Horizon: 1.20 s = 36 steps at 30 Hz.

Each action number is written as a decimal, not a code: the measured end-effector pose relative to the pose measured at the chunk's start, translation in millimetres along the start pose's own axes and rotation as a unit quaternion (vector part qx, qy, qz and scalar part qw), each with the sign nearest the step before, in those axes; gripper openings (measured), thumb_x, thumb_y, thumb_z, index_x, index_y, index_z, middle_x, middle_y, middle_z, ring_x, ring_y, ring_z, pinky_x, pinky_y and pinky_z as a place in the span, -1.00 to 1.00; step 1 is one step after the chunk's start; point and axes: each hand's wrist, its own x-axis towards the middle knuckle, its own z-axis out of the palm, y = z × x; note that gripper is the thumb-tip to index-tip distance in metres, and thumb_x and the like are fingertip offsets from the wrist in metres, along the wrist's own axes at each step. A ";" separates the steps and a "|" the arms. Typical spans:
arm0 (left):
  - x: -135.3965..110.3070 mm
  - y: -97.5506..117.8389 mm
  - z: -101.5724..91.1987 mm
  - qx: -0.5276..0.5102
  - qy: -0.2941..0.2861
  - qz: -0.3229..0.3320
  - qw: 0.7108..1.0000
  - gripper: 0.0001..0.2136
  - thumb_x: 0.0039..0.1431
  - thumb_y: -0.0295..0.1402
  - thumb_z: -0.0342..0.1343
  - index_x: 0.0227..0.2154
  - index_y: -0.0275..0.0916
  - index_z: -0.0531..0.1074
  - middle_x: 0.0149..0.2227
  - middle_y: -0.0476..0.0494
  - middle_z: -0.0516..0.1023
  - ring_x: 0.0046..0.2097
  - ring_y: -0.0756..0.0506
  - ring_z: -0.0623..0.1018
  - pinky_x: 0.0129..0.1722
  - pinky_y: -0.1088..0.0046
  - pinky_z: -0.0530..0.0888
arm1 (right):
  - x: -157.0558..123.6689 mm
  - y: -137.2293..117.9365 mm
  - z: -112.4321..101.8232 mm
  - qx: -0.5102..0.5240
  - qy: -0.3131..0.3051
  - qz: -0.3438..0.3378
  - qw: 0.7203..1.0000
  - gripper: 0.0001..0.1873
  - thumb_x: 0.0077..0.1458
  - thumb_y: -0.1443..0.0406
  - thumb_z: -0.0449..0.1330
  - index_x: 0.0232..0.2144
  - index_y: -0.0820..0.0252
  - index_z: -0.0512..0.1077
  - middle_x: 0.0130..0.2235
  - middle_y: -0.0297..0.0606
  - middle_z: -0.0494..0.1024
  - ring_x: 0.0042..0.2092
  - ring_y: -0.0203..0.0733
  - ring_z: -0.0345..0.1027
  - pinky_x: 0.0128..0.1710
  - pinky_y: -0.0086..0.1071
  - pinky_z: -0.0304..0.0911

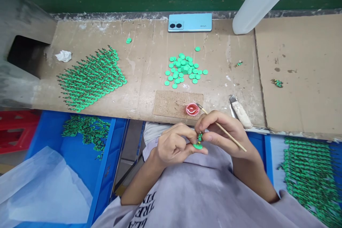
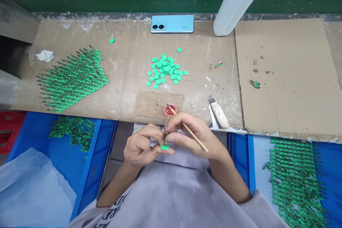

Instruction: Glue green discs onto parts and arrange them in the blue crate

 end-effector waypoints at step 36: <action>-4.2 -2.3 13.3 -0.123 0.091 -0.080 0.985 -0.53 -0.02 -0.52 0.42 -0.46 -0.21 0.10 -0.38 0.09 0.50 -0.36 0.08 0.53 -0.35 0.58 0.51 | -0.5 4.7 2.6 -0.006 0.029 0.025 0.999 -0.93 0.21 0.30 0.28 -0.28 0.09 0.43 -0.35 -0.35 0.49 -0.36 -0.29 0.39 -0.41 -0.41 0.30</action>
